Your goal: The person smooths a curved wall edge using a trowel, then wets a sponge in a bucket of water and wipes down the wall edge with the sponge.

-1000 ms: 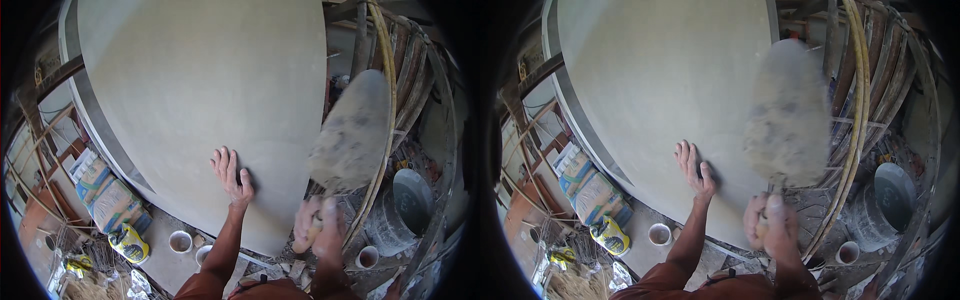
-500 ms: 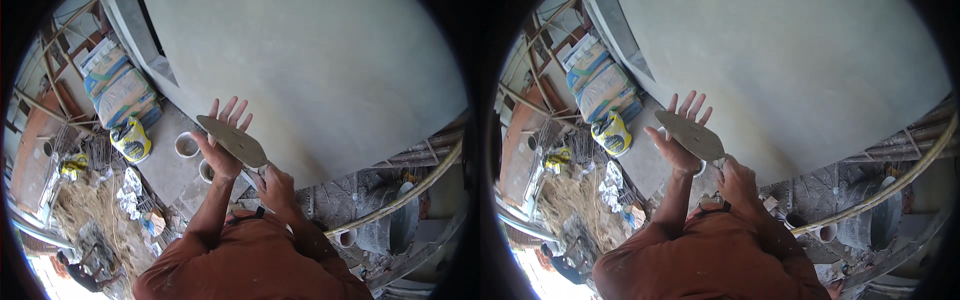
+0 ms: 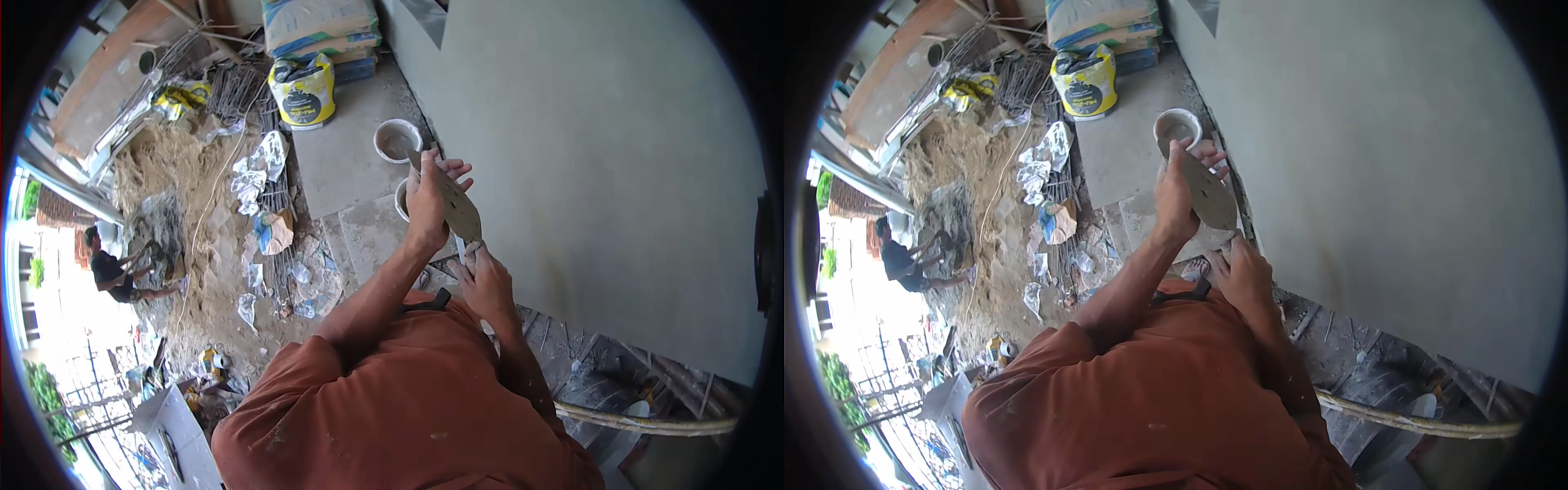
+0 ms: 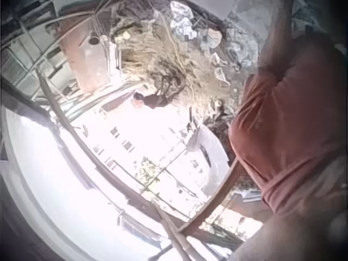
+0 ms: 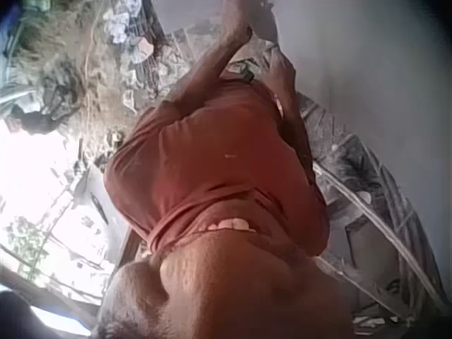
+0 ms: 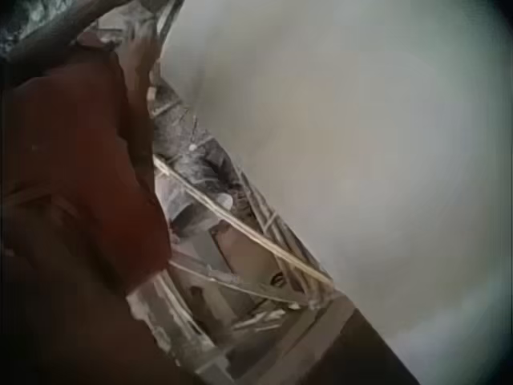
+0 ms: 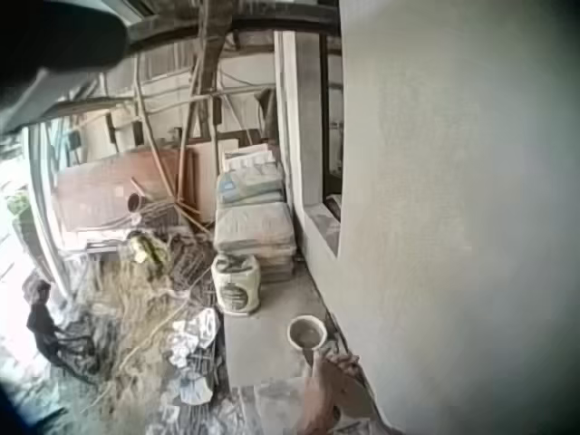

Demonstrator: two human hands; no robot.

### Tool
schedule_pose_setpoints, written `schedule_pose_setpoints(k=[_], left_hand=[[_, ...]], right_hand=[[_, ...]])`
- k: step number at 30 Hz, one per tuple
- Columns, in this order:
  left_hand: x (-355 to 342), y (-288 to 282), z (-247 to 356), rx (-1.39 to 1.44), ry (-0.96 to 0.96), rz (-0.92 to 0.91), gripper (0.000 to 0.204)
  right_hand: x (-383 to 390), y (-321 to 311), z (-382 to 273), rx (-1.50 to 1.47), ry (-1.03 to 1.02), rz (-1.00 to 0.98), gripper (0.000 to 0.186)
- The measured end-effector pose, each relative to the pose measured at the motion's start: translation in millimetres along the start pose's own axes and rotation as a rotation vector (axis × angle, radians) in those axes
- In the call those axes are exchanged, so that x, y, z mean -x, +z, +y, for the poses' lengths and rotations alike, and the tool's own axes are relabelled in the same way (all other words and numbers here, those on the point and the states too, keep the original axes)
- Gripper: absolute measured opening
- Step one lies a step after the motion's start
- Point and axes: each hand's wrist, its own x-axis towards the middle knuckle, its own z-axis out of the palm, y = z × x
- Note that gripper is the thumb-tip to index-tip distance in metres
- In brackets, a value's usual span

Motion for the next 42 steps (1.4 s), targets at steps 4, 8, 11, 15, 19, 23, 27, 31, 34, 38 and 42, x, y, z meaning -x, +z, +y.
schedule_pose_setpoints(k=[4, 8, 11, 15, 19, 23, 27, 31, 34, 38, 42], left_hand=[[1, -29, -8, -0.083, 0.036, 0.273, 0.052], [8, -70, -17, -0.140, 0.104, 0.466, 0.051], [21, -63, -12, -0.306, 0.150, 0.647, 0.051], [20, -67, 0, -0.315, 0.163, 0.616, 0.053], [13, -70, 11, -0.256, 0.189, 0.497, 0.048], [-8, -77, 20, -0.275, 0.080, 0.241, 0.048], [-20, -82, 25, -0.314, 0.106, 0.151, 0.048], [-27, -96, 29, -0.364, 0.241, 0.248, 0.050], [-20, -102, 50, -0.514, 0.214, 0.306, 0.053], [-18, -115, 50, -0.516, 0.309, 0.414, 0.056], [-2, -111, 57, -0.521, 0.365, 0.531, 0.055]], right_hand=[[11, 0, 15, -0.052, 0.029, -0.171, 0.044], [12, 16, 30, -0.043, -0.023, -0.282, 0.051], [12, 29, 41, -0.040, -0.118, -0.274, 0.056], [0, 35, 44, -0.232, -0.123, -0.351, 0.040], [-27, 8, 22, -0.723, 0.229, -0.576, 0.018], [-52, -19, 20, -0.811, 0.300, -0.697, 0.033], [-68, -23, 12, -0.850, 0.303, -0.795, 0.034], [-73, -2, -1, -0.822, 0.286, -0.815, 0.033], [-71, 14, -10, -0.847, 0.287, -0.813, 0.030], [-74, 26, -18, -0.943, 0.305, -0.869, 0.027], [-80, 22, -19, -0.826, 0.252, -0.912, 0.027]])
